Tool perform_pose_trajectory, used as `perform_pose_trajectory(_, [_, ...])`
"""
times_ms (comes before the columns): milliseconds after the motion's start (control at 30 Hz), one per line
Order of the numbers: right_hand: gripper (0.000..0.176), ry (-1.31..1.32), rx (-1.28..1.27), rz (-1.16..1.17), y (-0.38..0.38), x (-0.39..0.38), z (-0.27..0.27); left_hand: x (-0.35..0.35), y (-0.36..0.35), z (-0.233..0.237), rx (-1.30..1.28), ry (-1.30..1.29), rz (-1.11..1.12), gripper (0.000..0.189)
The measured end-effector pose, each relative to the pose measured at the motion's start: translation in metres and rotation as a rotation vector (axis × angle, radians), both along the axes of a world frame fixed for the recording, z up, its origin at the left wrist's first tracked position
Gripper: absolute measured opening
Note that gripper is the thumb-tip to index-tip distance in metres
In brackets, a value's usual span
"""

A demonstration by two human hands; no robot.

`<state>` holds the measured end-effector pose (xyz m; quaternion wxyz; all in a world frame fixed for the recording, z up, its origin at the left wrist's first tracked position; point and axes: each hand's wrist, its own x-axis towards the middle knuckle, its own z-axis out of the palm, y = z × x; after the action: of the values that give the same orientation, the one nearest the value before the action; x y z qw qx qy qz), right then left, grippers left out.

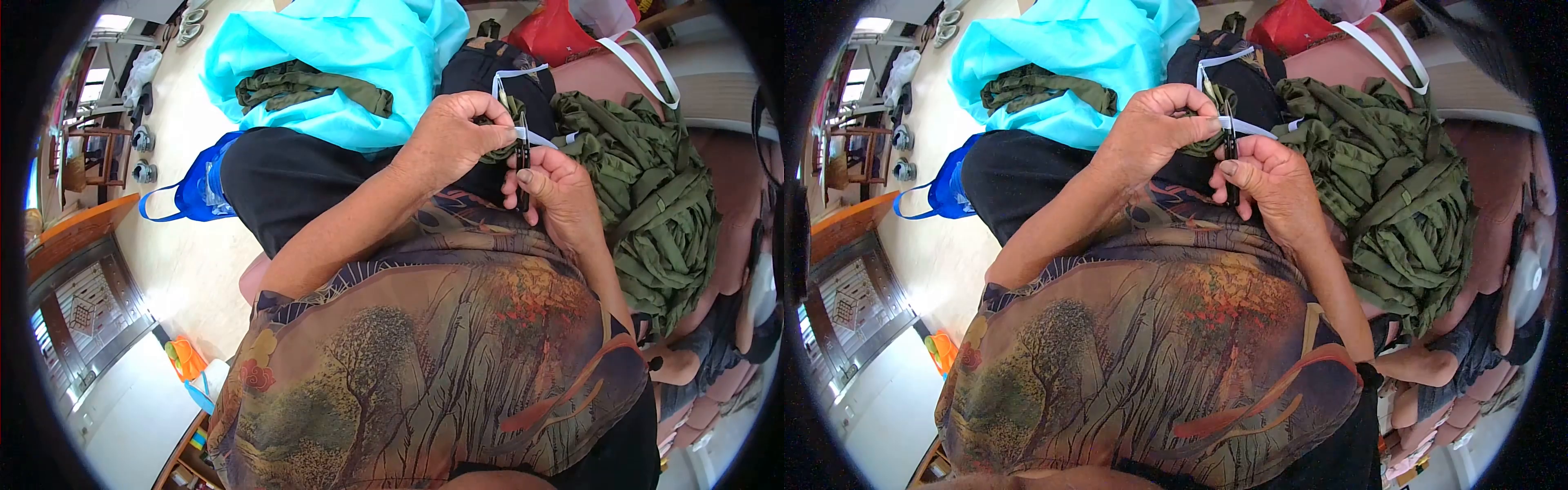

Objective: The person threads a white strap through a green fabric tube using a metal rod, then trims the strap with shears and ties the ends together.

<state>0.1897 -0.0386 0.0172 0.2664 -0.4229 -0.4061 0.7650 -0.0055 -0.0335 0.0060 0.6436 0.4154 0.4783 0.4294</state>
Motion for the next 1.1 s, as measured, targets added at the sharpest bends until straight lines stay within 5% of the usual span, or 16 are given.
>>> perform_pose_trajectory(1100, [0.025, -0.008, -0.007, 0.028, -0.0004, 0.0024, 0.0013, 0.0049, 0.0039, 0.0008, 0.036, 0.1, 0.034, 0.01])
